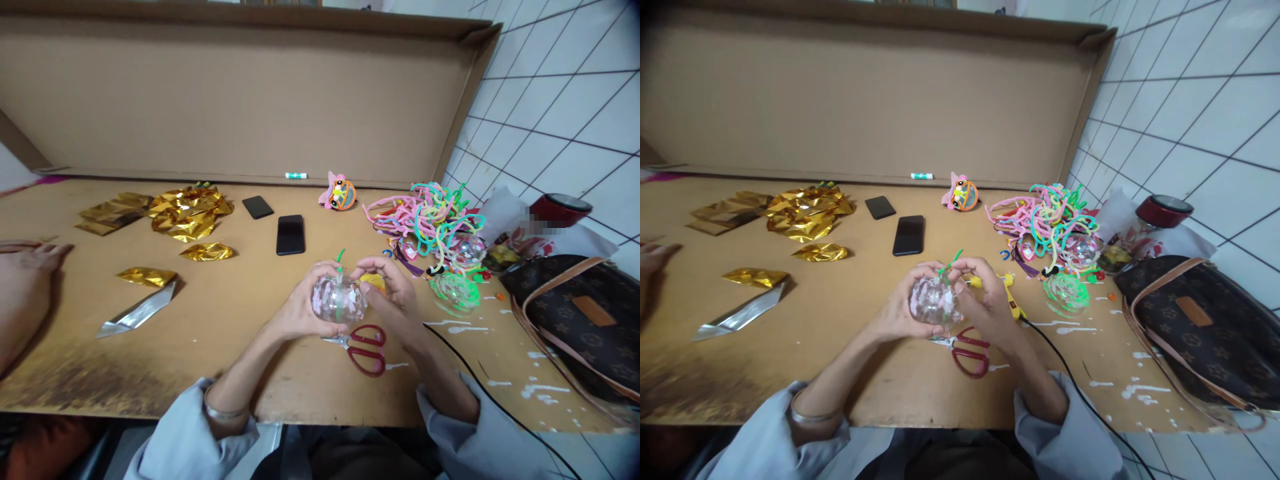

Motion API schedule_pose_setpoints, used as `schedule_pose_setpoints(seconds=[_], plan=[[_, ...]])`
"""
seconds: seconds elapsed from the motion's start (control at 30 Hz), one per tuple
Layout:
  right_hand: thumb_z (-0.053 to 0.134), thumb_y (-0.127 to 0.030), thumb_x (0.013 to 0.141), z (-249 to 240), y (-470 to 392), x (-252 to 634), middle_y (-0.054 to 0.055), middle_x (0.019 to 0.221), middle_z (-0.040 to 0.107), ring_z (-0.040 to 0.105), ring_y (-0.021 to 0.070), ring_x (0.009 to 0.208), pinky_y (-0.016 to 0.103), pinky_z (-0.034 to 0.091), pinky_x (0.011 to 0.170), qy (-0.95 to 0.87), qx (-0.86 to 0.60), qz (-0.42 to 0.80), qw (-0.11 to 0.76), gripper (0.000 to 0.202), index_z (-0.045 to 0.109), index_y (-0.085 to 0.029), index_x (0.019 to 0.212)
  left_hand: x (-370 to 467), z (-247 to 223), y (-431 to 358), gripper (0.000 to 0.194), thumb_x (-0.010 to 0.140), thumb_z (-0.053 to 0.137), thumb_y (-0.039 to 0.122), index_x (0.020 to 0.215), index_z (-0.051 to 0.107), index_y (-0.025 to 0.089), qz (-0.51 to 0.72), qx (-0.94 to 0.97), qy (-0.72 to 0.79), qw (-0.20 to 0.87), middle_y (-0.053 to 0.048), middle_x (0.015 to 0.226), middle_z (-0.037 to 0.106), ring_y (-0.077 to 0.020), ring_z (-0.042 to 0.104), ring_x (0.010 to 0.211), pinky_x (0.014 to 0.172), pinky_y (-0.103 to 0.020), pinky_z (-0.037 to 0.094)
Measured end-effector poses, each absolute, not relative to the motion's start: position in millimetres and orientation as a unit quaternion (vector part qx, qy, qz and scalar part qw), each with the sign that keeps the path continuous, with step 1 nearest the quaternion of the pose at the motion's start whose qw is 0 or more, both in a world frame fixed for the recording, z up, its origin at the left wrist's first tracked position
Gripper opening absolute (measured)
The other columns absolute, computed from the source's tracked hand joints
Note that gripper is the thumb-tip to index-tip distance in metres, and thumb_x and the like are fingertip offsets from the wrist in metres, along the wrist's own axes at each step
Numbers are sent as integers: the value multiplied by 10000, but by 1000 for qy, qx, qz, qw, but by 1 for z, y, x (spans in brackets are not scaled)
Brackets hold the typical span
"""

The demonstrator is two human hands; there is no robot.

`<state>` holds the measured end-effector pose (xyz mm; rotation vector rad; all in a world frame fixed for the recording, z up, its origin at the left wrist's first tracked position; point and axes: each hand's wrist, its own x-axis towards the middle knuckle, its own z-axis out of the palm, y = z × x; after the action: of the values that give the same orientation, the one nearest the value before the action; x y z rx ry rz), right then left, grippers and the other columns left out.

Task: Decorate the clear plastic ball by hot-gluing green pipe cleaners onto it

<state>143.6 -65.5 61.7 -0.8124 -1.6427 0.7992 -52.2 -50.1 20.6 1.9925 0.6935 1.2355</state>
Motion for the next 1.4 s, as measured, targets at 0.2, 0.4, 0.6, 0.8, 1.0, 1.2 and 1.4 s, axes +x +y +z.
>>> schedule_pose_setpoints(seconds=[0.2,0.4,0.6,0.8,1.0,1.2,1.4], plan=[[633,-216,822,66,-59,147,-1,795,659,613,154,785,291,475,746,-702,-391,260,535,11,636,-214,832,-47,23,-53,722,627,864,383,1224,478,264,434,834,249,232,-122,1296,493,-307,497,1256,1063,-501,435],[714,-200,753,67,-52,156,-16,672,649,581,134,659,273,449,667,-737,-402,262,477,107,646,-203,670,-45,24,-53,665,668,824,395,1214,474,245,412,861,230,191,-124,1262,520,-291,539,1208,1027,-467,471],[727,-203,739,69,-50,162,-13,671,673,591,129,635,259,446,625,-750,-390,308,437,96,663,-201,667,-44,24,-56,633,676,800,403,1200,486,234,406,863,241,178,-125,1252,545,-294,560,1196,992,-455,496],[706,-205,765,74,-46,169,-10,669,657,587,123,642,257,435,634,-785,-368,316,386,122,652,-186,657,-43,23,-56,638,678,790,420,1199,473,230,390,875,234,167,-138,1255,562,-302,565,1196,982,-461,500],[717,-177,757,79,-39,176,-15,671,641,565,113,634,247,414,640,-829,-349,314,303,107,657,-175,669,-40,24,-58,626,691,771,377,1205,447,226,370,884,223,177,-139,1221,586,-297,567,1198,992,-455,499],[738,-179,763,84,-37,177,-24,666,645,570,126,686,284,377,732,-867,-356,256,237,146,639,-177,656,-38,24,-61,652,685,767,361,1228,431,228,363,880,227,205,-130,1219,596,-283,600,1139,962,-433,516],[688,-173,786,87,-37,177,-29,672,641,570,127,673,295,344,741,-881,-363,245,180,119,630,-181,683,-40,24,-62,668,673,766,339,1239,432,220,351,881,235,211,-130,1225,596,-283,595,1134,967,-430,504]])
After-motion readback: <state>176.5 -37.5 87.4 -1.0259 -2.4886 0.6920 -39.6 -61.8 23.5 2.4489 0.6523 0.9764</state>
